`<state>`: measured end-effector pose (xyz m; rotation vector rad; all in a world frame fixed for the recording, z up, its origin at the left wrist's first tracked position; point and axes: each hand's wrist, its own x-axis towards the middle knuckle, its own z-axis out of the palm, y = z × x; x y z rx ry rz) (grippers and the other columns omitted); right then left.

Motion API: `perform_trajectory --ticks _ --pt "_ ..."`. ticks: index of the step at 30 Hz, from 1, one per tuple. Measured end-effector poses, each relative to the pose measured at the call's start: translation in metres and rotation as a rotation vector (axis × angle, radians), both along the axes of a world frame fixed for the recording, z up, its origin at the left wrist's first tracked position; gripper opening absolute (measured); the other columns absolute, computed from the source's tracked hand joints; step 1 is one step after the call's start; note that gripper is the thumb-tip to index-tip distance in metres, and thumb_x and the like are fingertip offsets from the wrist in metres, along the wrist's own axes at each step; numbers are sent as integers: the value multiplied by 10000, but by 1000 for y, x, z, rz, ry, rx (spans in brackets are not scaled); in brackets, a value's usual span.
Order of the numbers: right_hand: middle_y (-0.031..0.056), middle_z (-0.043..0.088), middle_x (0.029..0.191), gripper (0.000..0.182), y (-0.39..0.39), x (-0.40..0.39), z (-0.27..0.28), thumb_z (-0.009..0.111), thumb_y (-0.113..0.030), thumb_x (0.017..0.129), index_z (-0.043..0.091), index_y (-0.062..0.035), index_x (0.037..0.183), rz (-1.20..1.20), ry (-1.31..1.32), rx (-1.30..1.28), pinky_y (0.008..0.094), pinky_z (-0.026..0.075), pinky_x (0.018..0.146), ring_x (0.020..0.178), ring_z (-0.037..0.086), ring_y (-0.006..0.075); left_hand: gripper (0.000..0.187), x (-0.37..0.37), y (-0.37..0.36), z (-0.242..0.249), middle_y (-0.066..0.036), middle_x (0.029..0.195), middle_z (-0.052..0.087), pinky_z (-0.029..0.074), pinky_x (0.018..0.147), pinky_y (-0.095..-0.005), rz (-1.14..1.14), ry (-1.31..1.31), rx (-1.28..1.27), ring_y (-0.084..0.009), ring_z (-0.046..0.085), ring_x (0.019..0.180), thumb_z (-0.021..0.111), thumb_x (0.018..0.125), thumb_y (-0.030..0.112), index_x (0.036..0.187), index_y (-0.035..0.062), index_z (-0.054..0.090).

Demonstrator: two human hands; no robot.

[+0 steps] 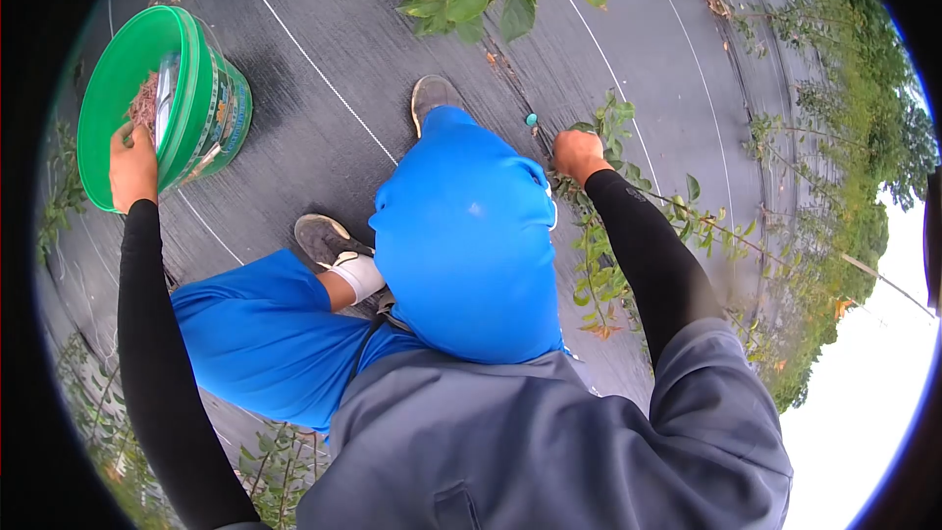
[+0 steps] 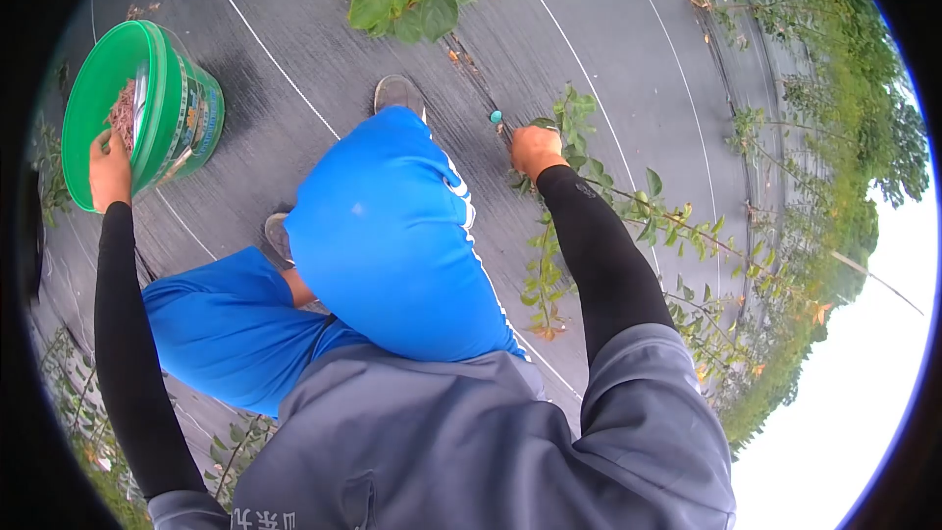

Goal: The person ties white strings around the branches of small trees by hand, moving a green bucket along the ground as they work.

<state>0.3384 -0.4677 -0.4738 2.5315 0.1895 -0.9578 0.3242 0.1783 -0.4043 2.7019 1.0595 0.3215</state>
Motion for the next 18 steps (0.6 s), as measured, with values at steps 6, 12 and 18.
perform_trajectory --ticks 6,12,18 --pt "169 651 812 243 0 -7 7 546 -266 786 646 -57 858 56 -99 204 414 499 684 797 634 329 474 -1 -5 6 -99 1092 621 441 868 -372 10 17 2 -278 586 1009 483 788 432 1165 160 579" --pt "137 636 753 252 10 -18 -13 496 -272 832 578 -34 820 -195 -133 819 400 480 608 648 614 282 462 -2 -6 5 -94 1091 623 440 864 -380 5 23 31 -274 588 1002 479 799 430 1155 154 584" --pt "80 633 767 223 45 -67 -21 451 -259 880 486 -81 751 -1430 375 1126 261 423 436 504 518 103 440 -3 -8 5 -126 1040 636 455 824 -379 -62 -22 7 -277 609 945 490 817 393 1143 112 581"
